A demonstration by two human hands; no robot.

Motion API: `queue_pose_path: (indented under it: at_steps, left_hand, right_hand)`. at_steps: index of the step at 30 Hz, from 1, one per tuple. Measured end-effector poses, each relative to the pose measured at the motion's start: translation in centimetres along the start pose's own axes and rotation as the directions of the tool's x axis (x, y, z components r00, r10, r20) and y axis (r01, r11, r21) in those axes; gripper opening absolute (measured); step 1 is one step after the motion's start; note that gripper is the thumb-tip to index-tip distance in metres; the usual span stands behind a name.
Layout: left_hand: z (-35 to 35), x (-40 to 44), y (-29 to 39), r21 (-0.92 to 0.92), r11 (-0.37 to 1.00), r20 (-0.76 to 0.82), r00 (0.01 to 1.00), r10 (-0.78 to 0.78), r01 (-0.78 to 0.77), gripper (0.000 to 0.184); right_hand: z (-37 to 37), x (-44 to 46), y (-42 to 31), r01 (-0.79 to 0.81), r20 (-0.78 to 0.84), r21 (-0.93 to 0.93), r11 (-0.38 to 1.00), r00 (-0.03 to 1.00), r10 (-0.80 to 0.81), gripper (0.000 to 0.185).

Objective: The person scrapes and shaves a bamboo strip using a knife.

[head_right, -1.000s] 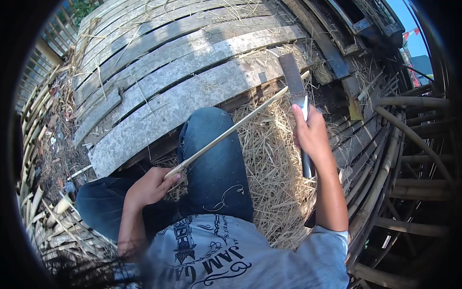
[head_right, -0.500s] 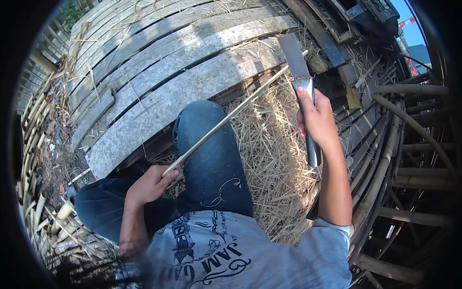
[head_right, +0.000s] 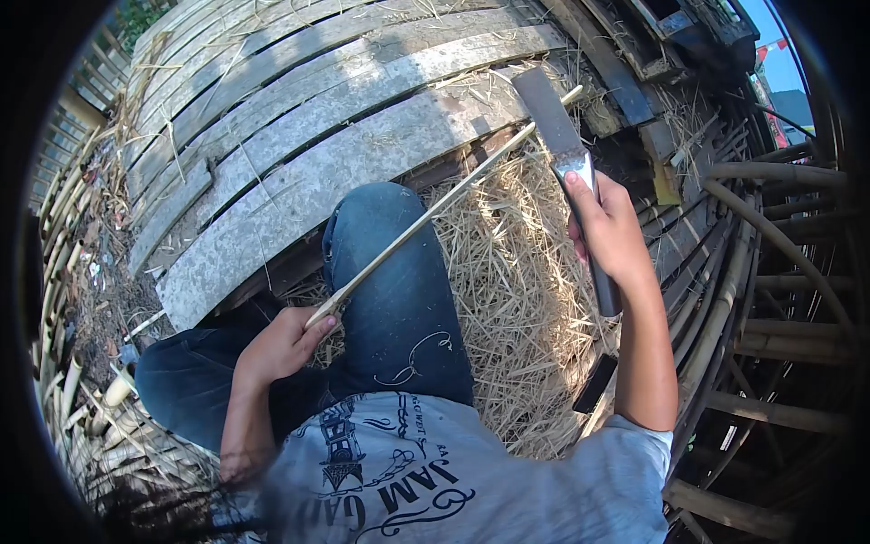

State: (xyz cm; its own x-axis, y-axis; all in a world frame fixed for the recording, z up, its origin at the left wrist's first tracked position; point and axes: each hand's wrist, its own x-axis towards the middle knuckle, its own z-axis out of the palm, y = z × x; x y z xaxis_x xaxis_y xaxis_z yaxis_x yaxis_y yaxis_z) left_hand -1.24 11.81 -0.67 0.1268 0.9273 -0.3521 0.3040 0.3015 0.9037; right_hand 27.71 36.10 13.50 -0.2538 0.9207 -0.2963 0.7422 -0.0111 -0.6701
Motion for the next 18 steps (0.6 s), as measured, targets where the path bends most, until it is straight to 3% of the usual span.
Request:
queue_pose_path:
  at_steps: [1, 2, 4, 6, 8, 12, 15, 16, 18]
  left_hand:
    - [-0.3, 0.0, 0.2, 0.002, 1.0, 0.001, 1.0, 0.001, -0.001, 0.04]
    - [-0.7, -0.2, 0.6, -0.004, 0.998, 0.04, 0.998, -0.058, 0.059, 0.04]
    - [-0.9, -0.3, 1.0, -0.008, 0.993, 0.071, 0.991, -0.115, 0.116, 0.04]
    - [-0.9, -0.5, 1.0, 0.036, 0.997, 0.024, 0.997, -0.068, 0.068, 0.04]
    - [-0.3, -0.1, 0.3, 0.013, 0.999, 0.008, 0.999, -0.053, 0.052, 0.039]
    - [-0.6, -0.5, 0.7, 0.05, 0.996, -0.003, 0.998, -0.069, 0.069, 0.038]
    - [-0.1, -0.1, 0.0, 0.001, 1.0, -0.012, 1.0, -0.029, 0.029, 0.04]
    - [0.0, -0.1, 0.0, -0.023, 1.0, 0.003, 1.0, -0.017, 0.017, 0.041]
    - [-0.8, -0.5, 0.9, 0.003, 0.998, 0.016, 0.998, -0.06, 0.06, 0.041]
  right_hand:
    - [1.1, -0.2, 0.0, -0.004, -0.113, 0.05, 0.999, 0.994, 0.009, 0.039]
    - [1.3, -0.4, 0.2, -0.016, 0.014, 0.023, 1.0, 1.0, 0.016, 0.04]
    - [0.5, -0.7, -0.1, -0.06, 0.081, -0.087, 0.994, 0.994, 0.067, 0.038]
    - [-1.5, -0.2, -0.5, -0.07, 0.113, -0.05, 0.996, 0.991, 0.075, 0.037]
    - [-0.2, -0.2, -0.3, -0.03, 0.012, -0.048, 0.998, 0.999, 0.031, 0.036]
    - [0.2, -0.7, -0.5, -0.084, 0.131, -0.014, 0.996, 0.988, 0.085, 0.036]
    - [0.6, -0.1, 0.0, -0.016, -0.114, 0.074, 0.997, 0.993, 0.025, 0.036]
    - [0.9, -0.4, 0.1, -0.03, 0.037, 0.009, 1.0, 0.999, 0.029, 0.036]
    - [2.0, -1.9, -0.6, -0.083, 0.135, -0.005, 0.997, 0.987, 0.083, 0.036]
